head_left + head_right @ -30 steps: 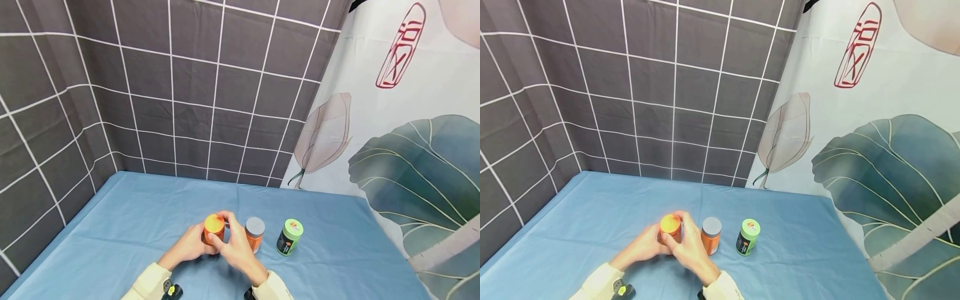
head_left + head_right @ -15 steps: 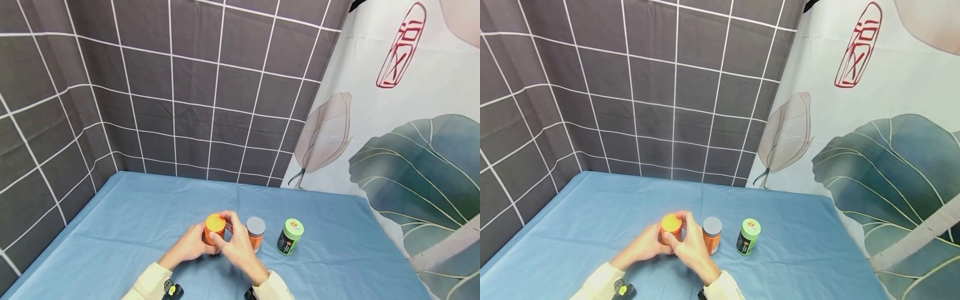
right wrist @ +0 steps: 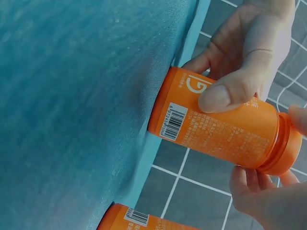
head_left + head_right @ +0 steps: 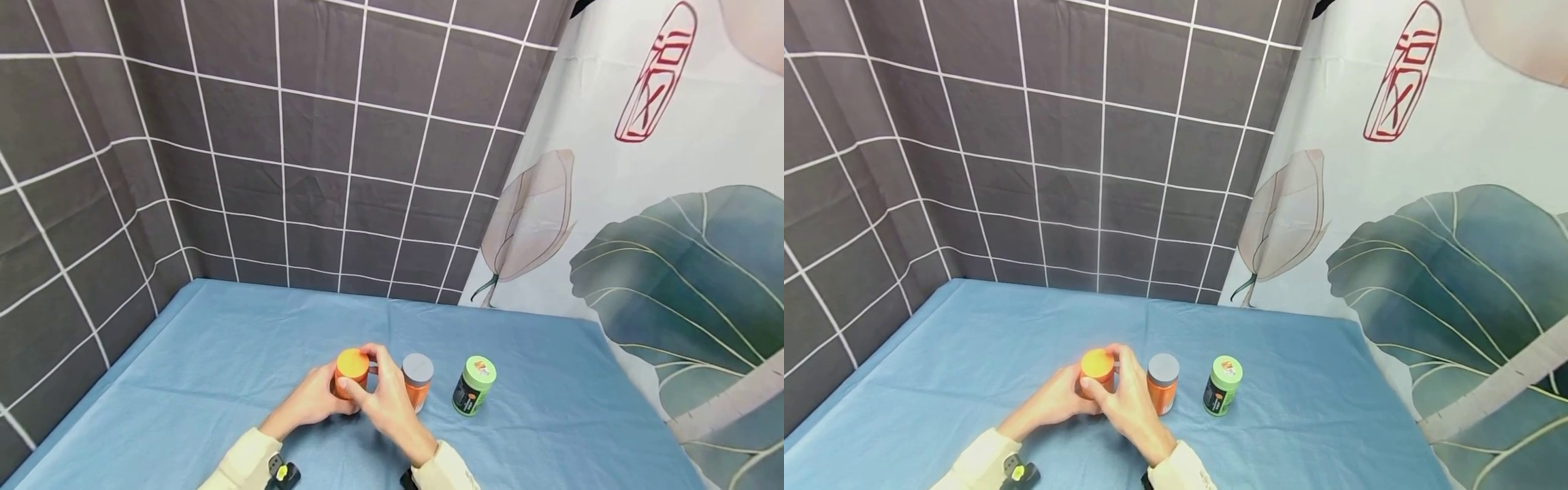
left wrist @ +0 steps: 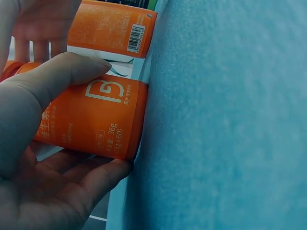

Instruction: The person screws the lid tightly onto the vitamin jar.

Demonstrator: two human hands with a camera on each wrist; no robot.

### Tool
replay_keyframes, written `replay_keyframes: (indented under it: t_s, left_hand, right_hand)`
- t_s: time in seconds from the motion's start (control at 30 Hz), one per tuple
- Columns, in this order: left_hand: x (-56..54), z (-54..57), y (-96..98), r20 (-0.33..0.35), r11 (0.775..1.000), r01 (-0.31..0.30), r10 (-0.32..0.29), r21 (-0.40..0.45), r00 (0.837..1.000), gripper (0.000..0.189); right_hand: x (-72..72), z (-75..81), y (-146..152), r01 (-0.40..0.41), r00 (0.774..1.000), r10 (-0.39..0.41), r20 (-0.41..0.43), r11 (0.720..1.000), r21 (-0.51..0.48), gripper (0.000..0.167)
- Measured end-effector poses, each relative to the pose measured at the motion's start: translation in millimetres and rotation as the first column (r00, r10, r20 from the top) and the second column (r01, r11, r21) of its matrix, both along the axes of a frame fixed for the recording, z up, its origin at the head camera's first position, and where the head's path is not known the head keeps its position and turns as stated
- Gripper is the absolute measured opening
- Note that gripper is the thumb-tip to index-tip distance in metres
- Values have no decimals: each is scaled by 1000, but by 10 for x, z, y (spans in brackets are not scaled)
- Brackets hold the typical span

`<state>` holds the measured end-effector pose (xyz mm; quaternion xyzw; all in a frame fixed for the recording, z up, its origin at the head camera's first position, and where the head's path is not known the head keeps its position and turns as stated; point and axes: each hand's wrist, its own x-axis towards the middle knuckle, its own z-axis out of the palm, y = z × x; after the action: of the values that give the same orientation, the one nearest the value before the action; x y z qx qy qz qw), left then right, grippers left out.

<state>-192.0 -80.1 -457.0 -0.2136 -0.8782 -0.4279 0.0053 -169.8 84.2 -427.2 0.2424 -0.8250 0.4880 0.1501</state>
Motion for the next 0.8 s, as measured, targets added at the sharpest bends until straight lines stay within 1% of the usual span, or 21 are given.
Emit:
replay_keyframes:
  t_s: [0.07,0.17,0.3,0.4,0.5,0.63,0.7,0.8]
  left_hand:
    - [1,8,2,-4,1000,-2,2,2,1000,60]
    - [8,16,7,-15,1000,-1,1,1,1000,55]
    - [10,11,13,-32,1000,-4,4,2,999,55]
    - [8,3,11,-32,1000,-6,6,6,999,57]
    - [9,-3,5,-10,1000,0,0,19,1000,57]
    - [13,-4,-5,11,999,8,-9,33,1000,58]
    - [12,-3,-7,8,999,5,-6,32,1000,58]
    - [11,2,-4,2,1000,-2,2,27,1000,58]
  right_hand:
    - [0,7,5,10,1000,-10,2,1000,13,52]
    - [-1,22,17,-6,1000,7,4,1000,-11,51]
    - [-14,51,43,-63,998,63,-8,997,-53,48]
    - [-16,73,62,-91,996,92,3,995,-47,47]
    - [-15,82,70,-112,994,112,4,993,-29,44]
    - [-16,73,69,-110,992,111,-60,994,18,43]
    - [-16,65,68,-94,991,99,-93,994,48,43]
    - [-18,62,65,-80,989,89,-116,994,74,42]
